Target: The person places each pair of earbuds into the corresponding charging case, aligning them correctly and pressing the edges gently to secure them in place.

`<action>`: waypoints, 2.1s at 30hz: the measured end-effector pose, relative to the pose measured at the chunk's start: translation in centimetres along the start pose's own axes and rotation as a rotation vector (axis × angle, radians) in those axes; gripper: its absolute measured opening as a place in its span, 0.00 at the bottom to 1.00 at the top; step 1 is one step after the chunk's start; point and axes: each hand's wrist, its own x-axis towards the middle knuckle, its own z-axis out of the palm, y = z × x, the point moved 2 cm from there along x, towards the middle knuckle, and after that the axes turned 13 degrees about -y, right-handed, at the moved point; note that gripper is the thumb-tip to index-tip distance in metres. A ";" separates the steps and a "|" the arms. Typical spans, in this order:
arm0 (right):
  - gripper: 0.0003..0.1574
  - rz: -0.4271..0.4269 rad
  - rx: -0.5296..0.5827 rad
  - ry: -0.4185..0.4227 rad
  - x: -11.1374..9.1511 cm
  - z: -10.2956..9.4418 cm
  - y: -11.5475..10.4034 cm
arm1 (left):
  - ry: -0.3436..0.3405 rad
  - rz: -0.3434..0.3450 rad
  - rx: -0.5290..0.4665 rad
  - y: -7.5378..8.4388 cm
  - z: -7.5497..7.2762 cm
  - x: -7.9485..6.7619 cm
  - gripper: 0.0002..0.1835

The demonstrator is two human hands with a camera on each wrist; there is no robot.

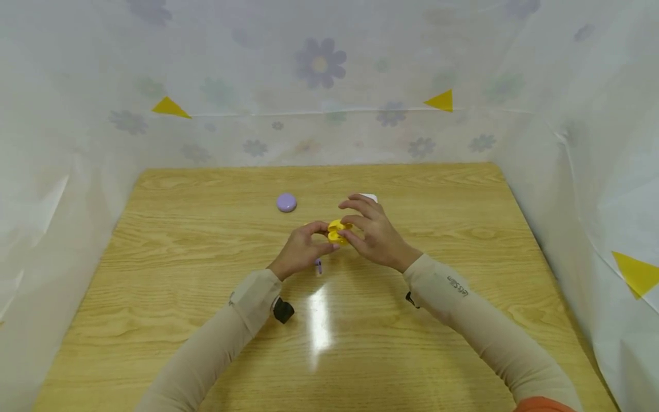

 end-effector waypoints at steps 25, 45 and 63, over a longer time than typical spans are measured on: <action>0.10 -0.077 -0.157 -0.282 0.0 -2.3 0.6 | -0.035 -0.050 -0.037 -0.1 0.0 -0.2 0.17; 0.08 -0.066 -0.294 -0.338 0.5 -2.7 0.3 | -0.050 -0.057 -0.043 0.0 -0.2 -0.3 0.17; 0.13 -0.212 -0.515 -0.325 0.2 -2.8 -0.2 | -0.050 -0.025 -0.056 -0.1 -0.2 -0.4 0.17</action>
